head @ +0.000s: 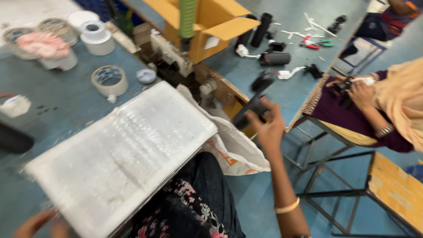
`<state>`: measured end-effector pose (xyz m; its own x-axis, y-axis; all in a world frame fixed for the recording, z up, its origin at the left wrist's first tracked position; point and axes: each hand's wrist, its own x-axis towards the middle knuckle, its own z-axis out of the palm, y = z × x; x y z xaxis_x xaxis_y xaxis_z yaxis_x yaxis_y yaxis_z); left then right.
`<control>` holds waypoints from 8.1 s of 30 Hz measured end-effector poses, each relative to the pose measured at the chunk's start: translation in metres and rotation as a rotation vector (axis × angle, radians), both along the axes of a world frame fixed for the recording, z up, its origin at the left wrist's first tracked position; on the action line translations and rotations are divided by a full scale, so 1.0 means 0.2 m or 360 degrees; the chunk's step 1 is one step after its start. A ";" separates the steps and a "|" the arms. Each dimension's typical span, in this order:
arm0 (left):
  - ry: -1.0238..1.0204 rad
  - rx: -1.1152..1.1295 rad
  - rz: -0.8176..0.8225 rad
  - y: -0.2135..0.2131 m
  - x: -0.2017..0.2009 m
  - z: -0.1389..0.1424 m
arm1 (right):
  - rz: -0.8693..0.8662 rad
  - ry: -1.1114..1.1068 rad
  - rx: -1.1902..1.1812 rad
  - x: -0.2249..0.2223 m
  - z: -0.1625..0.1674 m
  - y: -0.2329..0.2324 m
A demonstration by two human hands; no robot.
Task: The person assembles a black cylindrical device by inserting screws and using a green power drill to tighten them. They repeatedly open and close the device's hinged top, align parts, and secure the assembly with the drill and a manual screwdriver.
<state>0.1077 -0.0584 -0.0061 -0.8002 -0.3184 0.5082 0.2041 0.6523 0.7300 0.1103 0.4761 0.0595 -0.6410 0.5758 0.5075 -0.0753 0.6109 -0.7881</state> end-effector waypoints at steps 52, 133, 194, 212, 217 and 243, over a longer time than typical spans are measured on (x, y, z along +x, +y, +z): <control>-0.0929 0.1494 -0.1184 0.33 -0.21 0.23 | 0.1738 -0.0301 -0.0191 -0.54 0.20 -1.58; -0.0990 0.1609 -0.1779 0.19 -0.33 0.23 | 0.1619 -0.0599 0.0836 -0.24 0.57 -1.57; -0.1226 0.1276 -0.1820 0.14 -0.38 0.19 | 0.1330 -0.0243 0.0858 -1.58 -0.47 -2.16; -0.1088 0.1224 -0.1936 0.13 -0.39 0.18 | 0.1571 -0.0234 0.0392 -1.54 -0.45 -1.99; -0.1099 0.1258 -0.1953 0.13 -0.40 0.18 | 0.1552 -0.0055 0.0845 -1.54 -0.44 -2.08; -0.1133 0.1228 -0.1935 0.17 -0.41 0.13 | 0.1181 -0.0354 0.0350 -0.75 -0.35 -1.31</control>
